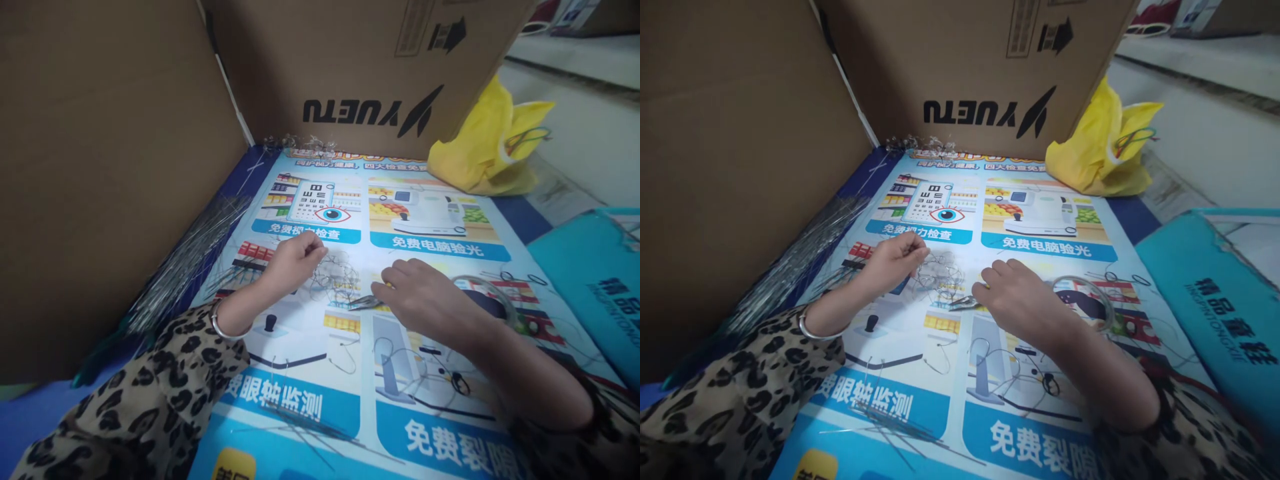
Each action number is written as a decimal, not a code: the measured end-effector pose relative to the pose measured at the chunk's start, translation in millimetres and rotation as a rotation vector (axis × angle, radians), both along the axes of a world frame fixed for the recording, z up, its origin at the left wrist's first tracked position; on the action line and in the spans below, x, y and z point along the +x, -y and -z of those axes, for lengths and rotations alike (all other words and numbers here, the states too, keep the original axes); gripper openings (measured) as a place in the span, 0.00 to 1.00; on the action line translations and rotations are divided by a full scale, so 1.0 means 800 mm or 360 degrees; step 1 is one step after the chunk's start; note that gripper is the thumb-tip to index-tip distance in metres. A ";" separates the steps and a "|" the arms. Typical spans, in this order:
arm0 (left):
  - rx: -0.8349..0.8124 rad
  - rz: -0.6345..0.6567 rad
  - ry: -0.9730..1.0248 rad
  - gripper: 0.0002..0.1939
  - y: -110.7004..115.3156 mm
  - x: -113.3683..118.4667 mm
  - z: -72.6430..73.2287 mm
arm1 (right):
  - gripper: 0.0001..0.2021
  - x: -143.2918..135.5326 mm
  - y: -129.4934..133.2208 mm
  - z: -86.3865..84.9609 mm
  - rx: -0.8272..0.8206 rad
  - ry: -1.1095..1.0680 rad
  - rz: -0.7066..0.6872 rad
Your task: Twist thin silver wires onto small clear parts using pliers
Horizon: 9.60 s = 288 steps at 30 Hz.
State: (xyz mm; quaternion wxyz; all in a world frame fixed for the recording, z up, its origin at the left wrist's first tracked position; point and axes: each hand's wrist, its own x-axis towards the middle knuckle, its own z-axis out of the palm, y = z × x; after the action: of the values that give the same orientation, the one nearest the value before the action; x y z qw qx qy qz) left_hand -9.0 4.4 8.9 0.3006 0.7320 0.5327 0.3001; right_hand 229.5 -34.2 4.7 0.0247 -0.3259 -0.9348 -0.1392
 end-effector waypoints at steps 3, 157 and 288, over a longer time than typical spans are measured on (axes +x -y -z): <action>0.0047 0.0021 -0.0025 0.06 0.001 0.000 0.000 | 0.06 -0.004 0.005 -0.003 0.0074 0.0027 0.0065; 0.0603 0.1401 -0.0983 0.06 0.081 0.150 0.013 | 0.09 0.059 0.038 -0.106 -0.0273 0.0215 0.0564; 0.0195 0.1059 -0.0826 0.09 0.099 0.070 -0.007 | 0.10 0.064 -0.010 -0.046 -0.1394 0.0040 0.0332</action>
State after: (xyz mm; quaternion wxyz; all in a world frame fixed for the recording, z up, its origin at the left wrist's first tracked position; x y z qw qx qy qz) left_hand 47.2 -74.9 14.5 0.1928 0.9318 0.3067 0.0235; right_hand 280.6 -26.0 41.3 -0.1412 -0.3965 -0.8679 0.2638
